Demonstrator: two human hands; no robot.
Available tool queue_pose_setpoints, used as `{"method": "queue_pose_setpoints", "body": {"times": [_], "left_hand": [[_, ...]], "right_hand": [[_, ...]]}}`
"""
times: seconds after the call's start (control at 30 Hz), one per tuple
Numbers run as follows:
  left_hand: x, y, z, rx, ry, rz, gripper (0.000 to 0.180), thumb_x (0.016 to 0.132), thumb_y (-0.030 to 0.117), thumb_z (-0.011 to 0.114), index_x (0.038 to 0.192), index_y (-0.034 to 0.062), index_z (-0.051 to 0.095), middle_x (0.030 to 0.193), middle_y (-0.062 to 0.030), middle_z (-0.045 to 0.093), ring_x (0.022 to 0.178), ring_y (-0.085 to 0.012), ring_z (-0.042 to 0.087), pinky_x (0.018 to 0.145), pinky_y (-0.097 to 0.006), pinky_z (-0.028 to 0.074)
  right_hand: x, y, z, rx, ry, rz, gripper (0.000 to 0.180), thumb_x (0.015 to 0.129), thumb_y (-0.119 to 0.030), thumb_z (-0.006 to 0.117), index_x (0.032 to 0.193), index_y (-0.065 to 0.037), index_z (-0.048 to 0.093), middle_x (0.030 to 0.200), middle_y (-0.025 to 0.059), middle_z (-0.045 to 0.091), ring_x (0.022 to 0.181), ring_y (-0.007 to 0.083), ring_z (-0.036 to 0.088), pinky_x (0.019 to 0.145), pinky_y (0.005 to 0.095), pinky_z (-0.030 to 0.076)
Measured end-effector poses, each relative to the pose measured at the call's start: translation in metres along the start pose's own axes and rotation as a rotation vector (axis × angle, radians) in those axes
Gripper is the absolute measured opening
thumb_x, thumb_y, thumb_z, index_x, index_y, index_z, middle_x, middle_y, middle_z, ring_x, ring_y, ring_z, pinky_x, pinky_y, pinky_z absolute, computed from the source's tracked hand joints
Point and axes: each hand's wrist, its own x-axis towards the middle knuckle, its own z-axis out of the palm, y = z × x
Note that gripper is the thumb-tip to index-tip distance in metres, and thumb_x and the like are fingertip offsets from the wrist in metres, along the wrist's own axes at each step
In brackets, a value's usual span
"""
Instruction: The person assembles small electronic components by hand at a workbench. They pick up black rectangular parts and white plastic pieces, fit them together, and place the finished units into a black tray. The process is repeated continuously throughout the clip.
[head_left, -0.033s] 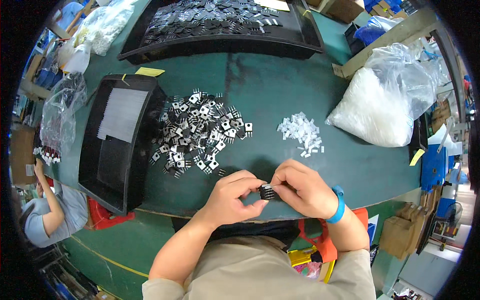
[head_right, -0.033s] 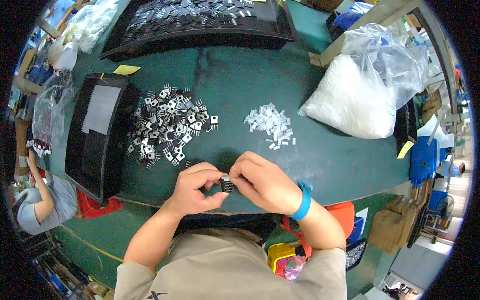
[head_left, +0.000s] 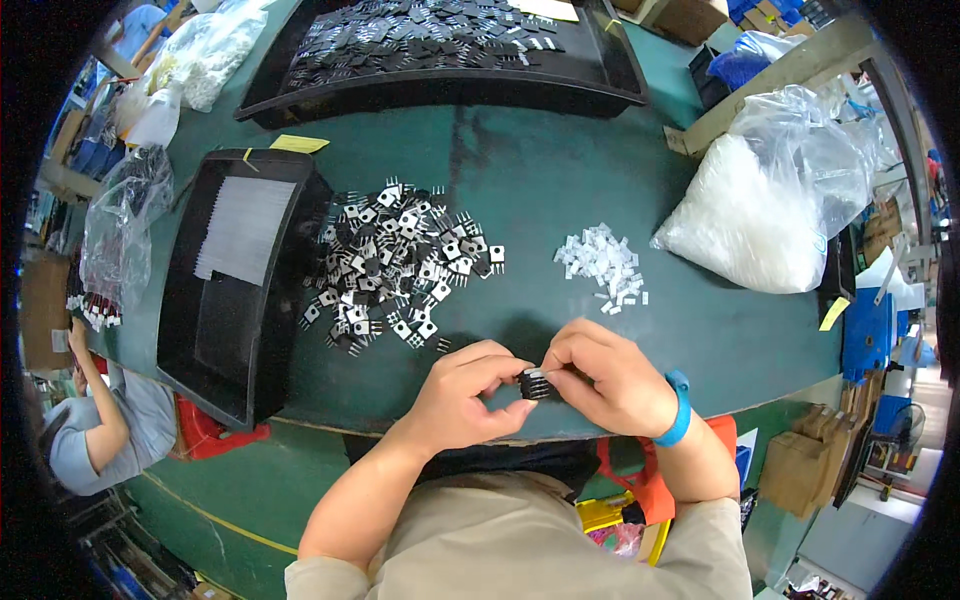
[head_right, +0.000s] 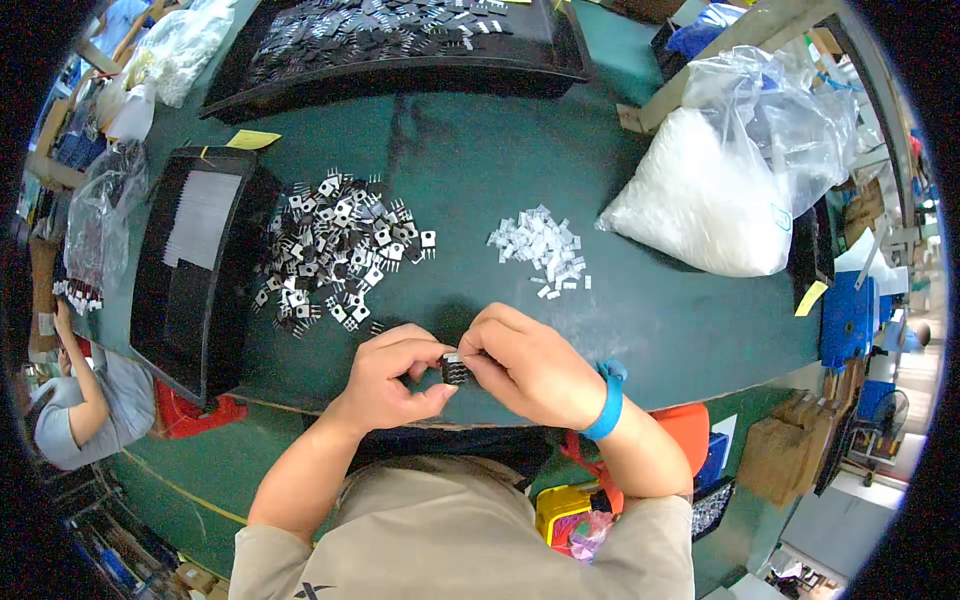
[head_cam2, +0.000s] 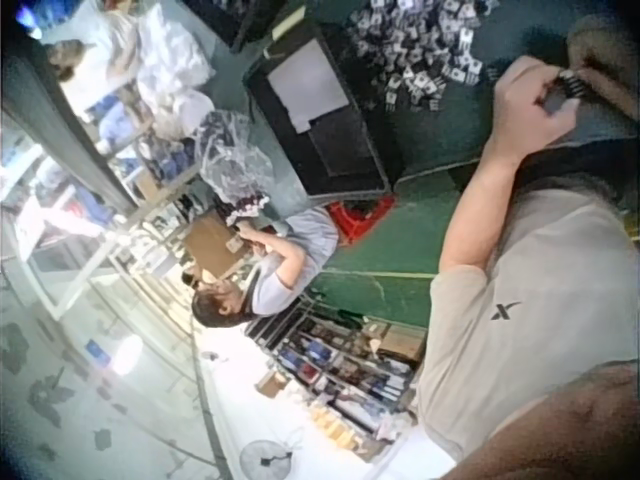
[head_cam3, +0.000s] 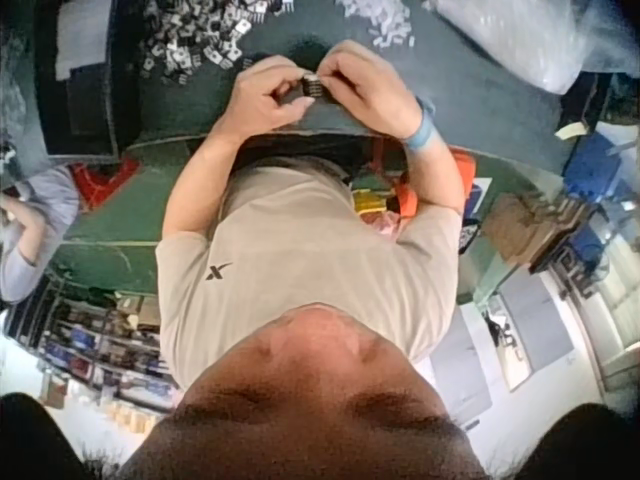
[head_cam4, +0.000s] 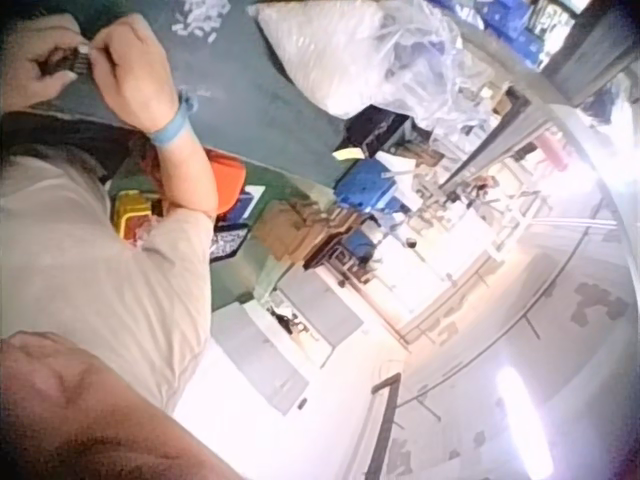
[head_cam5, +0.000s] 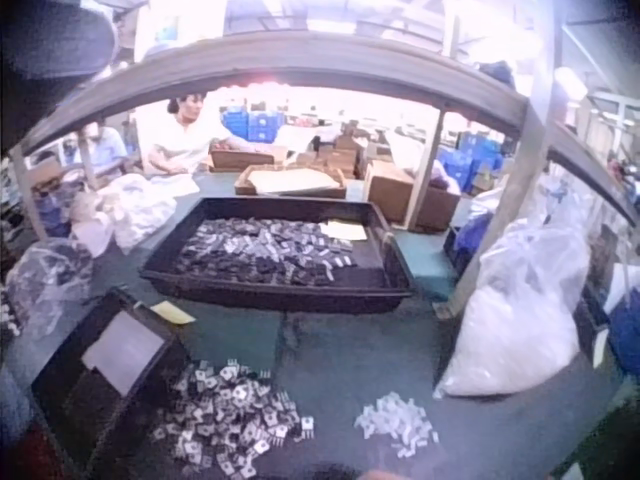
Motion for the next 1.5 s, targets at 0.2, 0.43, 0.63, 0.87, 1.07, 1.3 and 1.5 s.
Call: {"method": "queue_pose_setpoints", "body": {"times": [0.2, 0.43, 0.63, 0.87, 1.07, 1.3, 1.5], "left_hand": [[0.000, 0.002, -0.001, 0.008, 0.001, -0.003, 0.036, 0.069, 0.004, 0.084, 0.103, 0.0028, 0.071, 0.086, -0.0045, 0.065, 0.062, -0.0120, 0.053, 0.054, -0.026, 0.045], [0.001, 0.002, -0.003, -0.003, 0.001, -0.011, 0.035, 0.069, 0.004, 0.083, 0.103, 0.0021, 0.072, 0.085, -0.0047, 0.065, 0.062, -0.0114, 0.053, 0.054, -0.025, 0.045], [0.001, 0.002, -0.003, -0.020, 0.022, -0.004, 0.036, 0.069, 0.003, 0.082, 0.104, 0.0023, 0.072, 0.084, -0.0045, 0.065, 0.062, -0.0109, 0.053, 0.053, -0.025, 0.045], [0.000, 0.003, -0.002, -0.028, 0.013, -0.027, 0.036, 0.069, 0.004, 0.082, 0.103, 0.0028, 0.073, 0.084, -0.0041, 0.065, 0.063, -0.0107, 0.052, 0.054, -0.025, 0.045], [0.000, 0.004, -0.001, -0.020, 0.016, -0.027, 0.034, 0.068, 0.005, 0.081, 0.101, 0.0023, 0.074, 0.081, -0.0044, 0.064, 0.062, -0.0108, 0.051, 0.055, -0.025, 0.044], [0.002, 0.003, -0.001, -0.044, 0.015, -0.018, 0.033, 0.068, 0.004, 0.081, 0.100, 0.0015, 0.073, 0.081, -0.0046, 0.064, 0.062, -0.0110, 0.049, 0.054, -0.025, 0.042], [0.001, 0.000, -0.002, -0.061, 0.018, -0.035, 0.033, 0.070, 0.006, 0.081, 0.101, 0.0013, 0.073, 0.081, -0.0048, 0.064, 0.062, -0.0111, 0.049, 0.054, -0.025, 0.042]], "right_hand": [[-0.008, 0.002, 0.002, -0.030, 0.072, -0.118, 0.026, 0.083, 0.005, 0.064, 0.108, -0.002, 0.067, 0.101, 0.0155, 0.063, 0.086, 0.0318, 0.064, 0.073, 0.0376, 0.053], [-0.020, 0.007, -0.005, -0.037, 0.226, 0.074, 0.034, 0.083, 0.007, 0.063, 0.115, -0.003, 0.071, 0.096, 0.0139, 0.065, 0.081, 0.0267, 0.066, 0.072, 0.0346, 0.054], [-0.028, 0.008, 0.014, 0.018, 0.176, -0.014, 0.031, 0.083, 0.008, 0.063, 0.111, -0.001, 0.072, 0.097, 0.0142, 0.066, 0.082, 0.0265, 0.067, 0.071, 0.0341, 0.054], [-0.026, 0.003, 0.017, 0.015, 0.213, -0.006, 0.025, 0.083, 0.007, 0.064, 0.105, -0.003, 0.072, 0.096, 0.0132, 0.066, 0.081, 0.0276, 0.066, 0.070, 0.0345, 0.054], [-0.021, 0.031, -0.004, -0.444, 0.398, 0.269, 0.011, 0.085, -0.005, 0.070, 0.096, -0.005, 0.070, 0.093, 0.0161, 0.065, 0.082, 0.0368, 0.065, 0.070, 0.0432, 0.053], [-0.007, 0.059, -0.013, -0.539, 0.421, 0.255, 0.009, 0.085, -0.006, 0.071, 0.094, -0.005, 0.068, 0.091, 0.0145, 0.064, 0.078, 0.0364, 0.065, 0.069, 0.0419, 0.053], [-0.004, 0.030, -0.006, -0.144, 0.346, 0.211, 0.009, 0.085, -0.002, 0.072, 0.091, -0.002, 0.065, 0.089, 0.0132, 0.065, 0.076, 0.0294, 0.065, 0.069, 0.0357, 0.053]]}}
